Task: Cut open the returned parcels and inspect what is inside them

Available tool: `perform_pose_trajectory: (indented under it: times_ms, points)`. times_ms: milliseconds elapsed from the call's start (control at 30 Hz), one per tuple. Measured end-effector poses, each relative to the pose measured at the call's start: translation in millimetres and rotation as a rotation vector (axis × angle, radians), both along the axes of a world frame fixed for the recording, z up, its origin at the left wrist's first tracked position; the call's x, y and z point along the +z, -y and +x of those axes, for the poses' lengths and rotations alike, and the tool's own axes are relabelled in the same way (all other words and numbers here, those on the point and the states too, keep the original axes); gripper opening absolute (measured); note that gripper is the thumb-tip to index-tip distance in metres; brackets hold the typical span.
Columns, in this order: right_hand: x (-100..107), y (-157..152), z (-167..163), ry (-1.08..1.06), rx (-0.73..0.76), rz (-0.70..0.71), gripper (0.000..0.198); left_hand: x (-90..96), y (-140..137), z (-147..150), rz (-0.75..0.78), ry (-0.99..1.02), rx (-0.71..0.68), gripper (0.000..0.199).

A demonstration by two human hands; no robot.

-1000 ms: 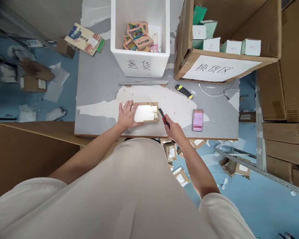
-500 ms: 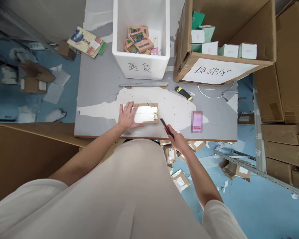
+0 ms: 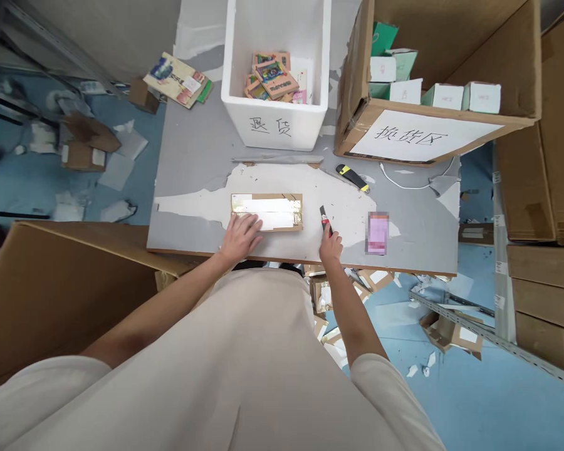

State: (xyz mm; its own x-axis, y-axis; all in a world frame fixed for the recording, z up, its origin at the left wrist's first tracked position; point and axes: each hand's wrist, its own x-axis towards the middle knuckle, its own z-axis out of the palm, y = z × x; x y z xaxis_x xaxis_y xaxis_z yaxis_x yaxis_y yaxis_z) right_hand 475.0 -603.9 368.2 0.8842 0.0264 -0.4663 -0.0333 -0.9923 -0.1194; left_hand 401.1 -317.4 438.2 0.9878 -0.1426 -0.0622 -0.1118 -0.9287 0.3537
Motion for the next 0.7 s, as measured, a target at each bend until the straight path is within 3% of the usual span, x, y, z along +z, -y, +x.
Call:
perform_pose_trajectory:
  times_ms: [100,167,300,400,467,567,700]
  points:
    - [13,3,9,0.133,0.078,0.041,0.060,-4.1,5,-10,-0.003,0.005,-0.001,0.052]
    - [30,-4,25,0.279,0.154,0.143,0.059,-8.4,6,-13,-0.003,0.031,-0.009,0.054]
    - [67,-47,62,0.395,0.555,0.346,0.068,-16.5,2,-12,-0.018,0.070,-0.055,0.057]
    - [85,-83,77,0.337,0.874,0.283,0.062,-19.1,-1,-11,-0.020,0.072,-0.087,0.059]
    - [94,-98,82,0.301,1.006,0.200,0.052,-19.5,-2,-11,-0.014,0.068,-0.089,0.060]
    - [106,-108,97,0.209,1.045,0.117,0.041,-19.4,-2,-12,0.003,0.058,-0.090,0.061]
    - [111,-120,141,0.051,0.837,0.145,0.037,-18.3,0,-12,0.019,0.034,-0.096,0.062]
